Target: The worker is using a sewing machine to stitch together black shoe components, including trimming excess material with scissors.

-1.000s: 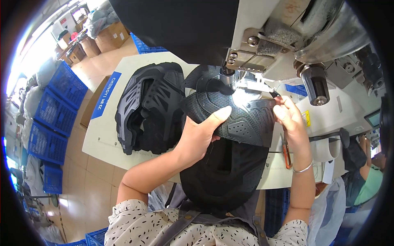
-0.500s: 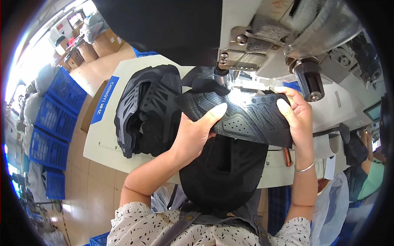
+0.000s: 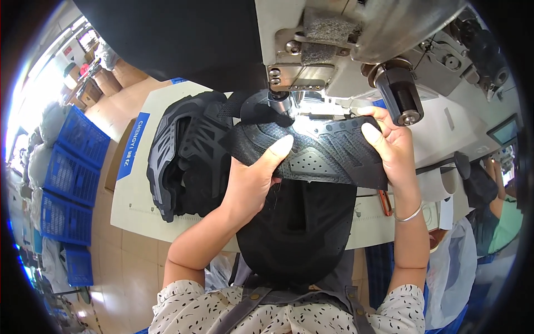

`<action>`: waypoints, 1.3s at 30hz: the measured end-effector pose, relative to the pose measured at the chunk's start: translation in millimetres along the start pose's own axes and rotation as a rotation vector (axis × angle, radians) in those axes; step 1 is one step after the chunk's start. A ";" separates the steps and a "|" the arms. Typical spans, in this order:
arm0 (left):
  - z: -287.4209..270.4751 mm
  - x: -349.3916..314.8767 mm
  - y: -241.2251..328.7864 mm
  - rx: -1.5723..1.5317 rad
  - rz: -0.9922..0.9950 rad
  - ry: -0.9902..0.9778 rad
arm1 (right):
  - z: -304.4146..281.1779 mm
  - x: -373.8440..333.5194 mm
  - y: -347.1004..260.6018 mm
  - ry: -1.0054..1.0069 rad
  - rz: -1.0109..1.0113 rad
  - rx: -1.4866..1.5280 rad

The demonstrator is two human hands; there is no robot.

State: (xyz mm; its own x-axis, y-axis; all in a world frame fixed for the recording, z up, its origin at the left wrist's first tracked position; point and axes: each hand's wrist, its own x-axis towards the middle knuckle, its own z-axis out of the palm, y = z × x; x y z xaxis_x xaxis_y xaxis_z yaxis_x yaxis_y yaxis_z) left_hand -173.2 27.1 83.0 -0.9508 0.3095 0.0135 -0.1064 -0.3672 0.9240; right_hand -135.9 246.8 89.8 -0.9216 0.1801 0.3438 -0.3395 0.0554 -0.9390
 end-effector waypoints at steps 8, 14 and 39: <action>-10.4 5.3 5.0 0.070 -0.070 -0.039 | 4.4 -7.8 -1.1 -0.017 -0.042 -0.038; -10.7 8.2 11.8 0.048 -0.085 -0.033 | 6.0 -11.3 1.1 0.002 -0.040 -0.034; -16.2 -0.9 2.5 0.225 -0.087 -0.125 | 15.0 -37.0 -9.1 -0.011 0.089 0.022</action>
State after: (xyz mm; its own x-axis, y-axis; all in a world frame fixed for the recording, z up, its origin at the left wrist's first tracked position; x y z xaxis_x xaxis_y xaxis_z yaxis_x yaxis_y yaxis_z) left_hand -177.4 11.7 79.2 -0.8959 0.4427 -0.0358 -0.1057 -0.1343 0.9853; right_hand -101.5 224.9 85.7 -0.9504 0.1725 0.2588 -0.2596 0.0184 -0.9655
